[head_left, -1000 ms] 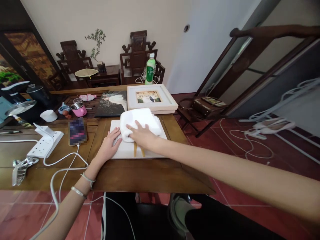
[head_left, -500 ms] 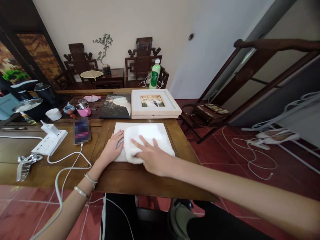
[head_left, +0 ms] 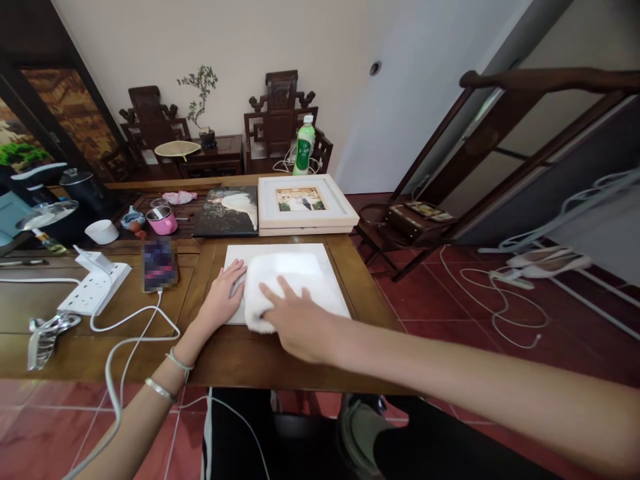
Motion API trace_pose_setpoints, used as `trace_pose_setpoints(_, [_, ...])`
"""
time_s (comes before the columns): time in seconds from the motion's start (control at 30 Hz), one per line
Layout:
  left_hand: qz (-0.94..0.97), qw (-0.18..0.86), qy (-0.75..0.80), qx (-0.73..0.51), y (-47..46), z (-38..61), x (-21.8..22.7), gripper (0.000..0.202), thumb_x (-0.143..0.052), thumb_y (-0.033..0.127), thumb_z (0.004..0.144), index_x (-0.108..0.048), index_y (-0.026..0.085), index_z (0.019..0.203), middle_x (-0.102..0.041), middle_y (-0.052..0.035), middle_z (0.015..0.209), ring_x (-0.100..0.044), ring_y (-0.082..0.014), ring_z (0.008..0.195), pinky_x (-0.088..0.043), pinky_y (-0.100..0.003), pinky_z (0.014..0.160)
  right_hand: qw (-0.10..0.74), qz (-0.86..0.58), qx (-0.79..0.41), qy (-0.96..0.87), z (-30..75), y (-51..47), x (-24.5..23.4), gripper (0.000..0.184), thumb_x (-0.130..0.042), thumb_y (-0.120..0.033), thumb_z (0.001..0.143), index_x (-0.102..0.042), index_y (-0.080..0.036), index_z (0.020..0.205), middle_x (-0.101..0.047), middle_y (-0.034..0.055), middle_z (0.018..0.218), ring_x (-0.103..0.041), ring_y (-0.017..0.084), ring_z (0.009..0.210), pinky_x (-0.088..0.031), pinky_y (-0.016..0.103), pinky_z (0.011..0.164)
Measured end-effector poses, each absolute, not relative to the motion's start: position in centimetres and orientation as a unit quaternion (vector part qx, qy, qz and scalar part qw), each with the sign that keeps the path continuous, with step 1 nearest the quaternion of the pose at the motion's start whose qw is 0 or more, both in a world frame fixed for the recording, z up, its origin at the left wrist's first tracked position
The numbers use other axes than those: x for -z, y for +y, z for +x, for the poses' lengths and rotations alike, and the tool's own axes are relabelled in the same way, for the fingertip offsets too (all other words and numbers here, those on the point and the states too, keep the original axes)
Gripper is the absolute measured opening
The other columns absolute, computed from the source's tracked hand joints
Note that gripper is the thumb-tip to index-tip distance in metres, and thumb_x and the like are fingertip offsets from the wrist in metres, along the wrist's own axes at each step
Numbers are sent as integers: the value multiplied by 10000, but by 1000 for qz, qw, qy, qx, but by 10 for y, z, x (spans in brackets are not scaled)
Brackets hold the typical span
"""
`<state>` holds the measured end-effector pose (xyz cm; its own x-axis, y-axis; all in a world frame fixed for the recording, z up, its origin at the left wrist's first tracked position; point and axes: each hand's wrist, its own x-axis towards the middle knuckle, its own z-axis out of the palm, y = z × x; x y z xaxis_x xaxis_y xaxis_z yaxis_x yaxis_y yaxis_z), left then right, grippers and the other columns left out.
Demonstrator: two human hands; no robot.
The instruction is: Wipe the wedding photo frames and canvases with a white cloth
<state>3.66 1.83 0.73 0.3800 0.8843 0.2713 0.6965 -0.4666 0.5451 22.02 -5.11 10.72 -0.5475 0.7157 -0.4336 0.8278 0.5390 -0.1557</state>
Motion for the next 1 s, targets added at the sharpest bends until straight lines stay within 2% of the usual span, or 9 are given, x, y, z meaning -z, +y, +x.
trace_pose_setpoints(0.1, [811, 176, 487, -272, 17, 38, -9, 428, -397, 257, 888, -568, 95, 1245, -482, -173, 1398, -383, -254, 1355, -242, -498, 1136, 195, 412, 199, 867, 220, -84, -118, 555, -509, -56, 724, -580, -167, 1263, -107, 109, 1573, -76, 460, 1390, -319, 675, 993])
trace_pose_setpoints(0.2, [811, 178, 485, -275, 17, 38, -8, 429, -400, 270, 897, -568, 82, 1245, -483, -185, 1394, -383, -258, 1354, -235, -497, 1138, 176, 408, 205, 872, 226, -86, -120, 559, -465, -53, 740, -571, -179, 1274, -174, 86, 1563, -138, 409, 1399, -328, 624, 1019])
trace_pose_setpoints(0.33, [809, 183, 484, -280, 17, 37, -7, 432, -417, 294, 902, -563, 102, 1260, -476, -173, 1404, -375, -256, 1359, -221, -493, 1144, 125, 439, 149, 877, 237, -40, -106, 544, -430, -49, 766, -564, -157, 1283, -246, 125, 1540, -101, 397, 1408, -121, 671, 1074])
trace_pose_setpoints(0.37, [807, 185, 485, -282, 17, 36, -6, 430, -425, 303, 901, -566, 109, 1258, -479, -169, 1402, -375, -257, 1359, -221, -493, 1145, 116, 440, 128, 881, 239, -25, -101, 534, -433, -48, 768, -565, -138, 1278, -252, 143, 1535, -85, 397, 1410, -105, 674, 1073])
trace_pose_setpoints(0.47, [804, 188, 486, -285, 17, 36, -7, 426, -435, 318, 900, -572, 120, 1252, -482, -160, 1402, -379, -254, 1357, -224, -489, 1145, 77, 436, 88, 892, 240, 14, -88, 527, -428, -51, 784, -534, -116, 1296, -277, 166, 1522, -121, 375, 1411, -218, 641, 1057])
trace_pose_setpoints(0.53, [805, 185, 487, -285, 17, 36, -7, 426, -434, 321, 901, -569, 123, 1254, -478, -157, 1405, -382, -248, 1356, -228, -485, 1145, 65, 452, 83, 885, 236, 28, -82, 538, -424, -48, 790, -520, -141, 1311, -246, 141, 1539, -138, 390, 1404, -268, 653, 1025])
trace_pose_setpoints(0.63, [803, 179, 488, -291, 17, 36, -8, 434, -437, 321, 897, -560, 121, 1261, -480, -157, 1403, -391, -245, 1351, -237, -478, 1143, 78, 473, 76, 874, 228, 26, -77, 535, -439, -28, 776, -555, -157, 1282, -163, 103, 1568, -88, 434, 1399, -239, 703, 1012])
trace_pose_setpoints(0.73, [805, 177, 487, -289, 18, 36, -7, 463, -435, 313, 889, -534, 108, 1292, -481, -164, 1401, -391, -251, 1349, -249, -483, 1137, 124, 471, 101, 868, 222, -2, -83, 523, -469, -21, 762, -582, -145, 1257, -116, 109, 1574, -38, 445, 1399, -209, 714, 1025])
trace_pose_setpoints(1.0, [815, 161, 486, -272, 22, 36, -7, 459, -396, 251, 875, -557, 87, 1272, -492, -164, 1390, -389, -259, 1349, -256, -484, 1136, 134, 405, 146, 893, 222, -64, -101, 470, -441, -76, 787, -613, -147, 1219, -184, 99, 1558, -107, 430, 1397, -262, 679, 1029])
